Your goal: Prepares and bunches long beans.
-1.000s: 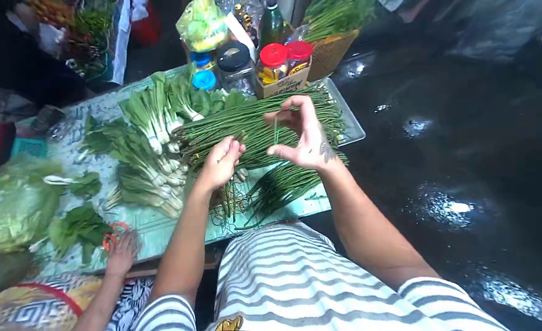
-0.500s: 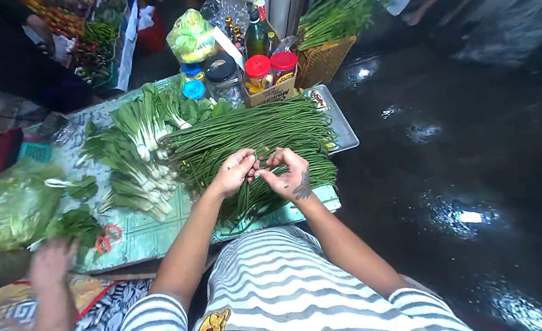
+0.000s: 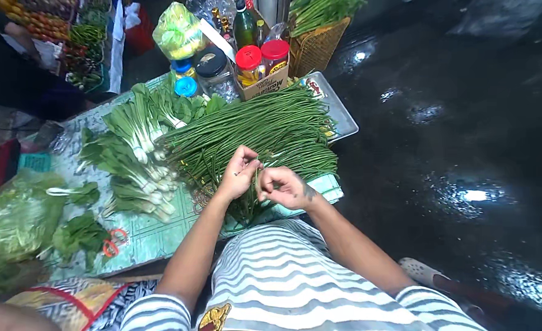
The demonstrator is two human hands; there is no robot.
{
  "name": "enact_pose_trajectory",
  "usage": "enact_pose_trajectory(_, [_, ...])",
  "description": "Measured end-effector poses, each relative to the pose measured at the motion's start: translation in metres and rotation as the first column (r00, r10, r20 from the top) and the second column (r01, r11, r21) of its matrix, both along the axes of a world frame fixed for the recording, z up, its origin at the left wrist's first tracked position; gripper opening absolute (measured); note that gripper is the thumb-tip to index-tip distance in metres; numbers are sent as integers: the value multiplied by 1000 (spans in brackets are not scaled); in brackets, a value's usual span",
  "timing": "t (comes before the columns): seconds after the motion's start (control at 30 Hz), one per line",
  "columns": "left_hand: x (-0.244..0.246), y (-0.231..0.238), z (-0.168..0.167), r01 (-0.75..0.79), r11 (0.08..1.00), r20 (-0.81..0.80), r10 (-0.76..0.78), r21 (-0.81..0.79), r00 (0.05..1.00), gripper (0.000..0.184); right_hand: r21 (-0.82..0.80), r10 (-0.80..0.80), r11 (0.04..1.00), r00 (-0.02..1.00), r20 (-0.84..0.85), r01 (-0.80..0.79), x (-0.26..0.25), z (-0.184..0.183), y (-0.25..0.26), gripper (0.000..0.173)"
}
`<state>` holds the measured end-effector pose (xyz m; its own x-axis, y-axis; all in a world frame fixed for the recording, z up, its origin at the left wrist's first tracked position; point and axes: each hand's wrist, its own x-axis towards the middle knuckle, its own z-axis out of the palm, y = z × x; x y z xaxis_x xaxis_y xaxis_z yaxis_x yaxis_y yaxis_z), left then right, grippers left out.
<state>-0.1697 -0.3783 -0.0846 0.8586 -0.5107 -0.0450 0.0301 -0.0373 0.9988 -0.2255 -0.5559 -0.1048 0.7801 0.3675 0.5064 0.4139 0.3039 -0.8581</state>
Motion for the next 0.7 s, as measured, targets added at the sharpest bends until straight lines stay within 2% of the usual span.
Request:
enact_pose_trajectory(0.03, [0,0,-2,-33,990,-60,25,-138,998,12,212,37,977,994,-104,-14,-3,-8,1,11])
enact_pose_trajectory(0.07, [-1,0,-3,-78,958,-137,41,-275,990,13,414,95,910,979,-179,-13,-4,-17,3,8])
enact_pose_trajectory(0.13, [-3,-2,-7,-125,881,-231,18,-457,973,14,708,208,705,939,-272,49,-8,-31,10,7])
enact_pose_trajectory(0.2, [-6,-4,-14,-101,836,-217,-22,-540,976,16,817,248,554,906,-343,157,-7,-33,19,2])
enact_pose_trajectory(0.27, [-5,-5,-20,-41,826,-138,-45,-562,989,18,815,223,530,889,-400,234,0,-29,23,8])
enact_pose_trajectory(0.33, [-2,-3,-23,20,856,-37,-46,-516,998,18,776,187,577,884,-428,254,5,-21,23,13])
enact_pose_trajectory(0.4, [0,-2,-21,39,915,64,-15,-401,998,19,671,105,708,907,-408,220,12,-15,17,25])
enact_pose_trajectory(0.47, [1,1,-13,25,973,175,16,-229,984,16,499,-8,845,936,-351,194,21,-6,7,43])
enact_pose_trajectory(0.53, [1,3,-4,-12,999,333,21,-30,943,10,220,-206,942,953,-221,255,30,10,-2,51])
enact_pose_trajectory(0.57, [0,4,0,-47,997,412,17,63,911,8,59,-321,943,941,-106,329,33,18,-6,50])
enact_pose_trajectory(0.63, [-2,5,7,-136,973,458,37,186,888,10,-233,-478,832,864,160,503,33,28,-10,32])
enact_pose_trajectory(0.67, [-4,4,9,-165,968,393,80,189,916,10,-289,-494,789,840,226,542,30,29,-10,21])
enact_pose_trajectory(0.7, [-5,2,10,-179,977,248,147,115,958,11,-268,-491,804,847,204,530,26,25,-7,14])
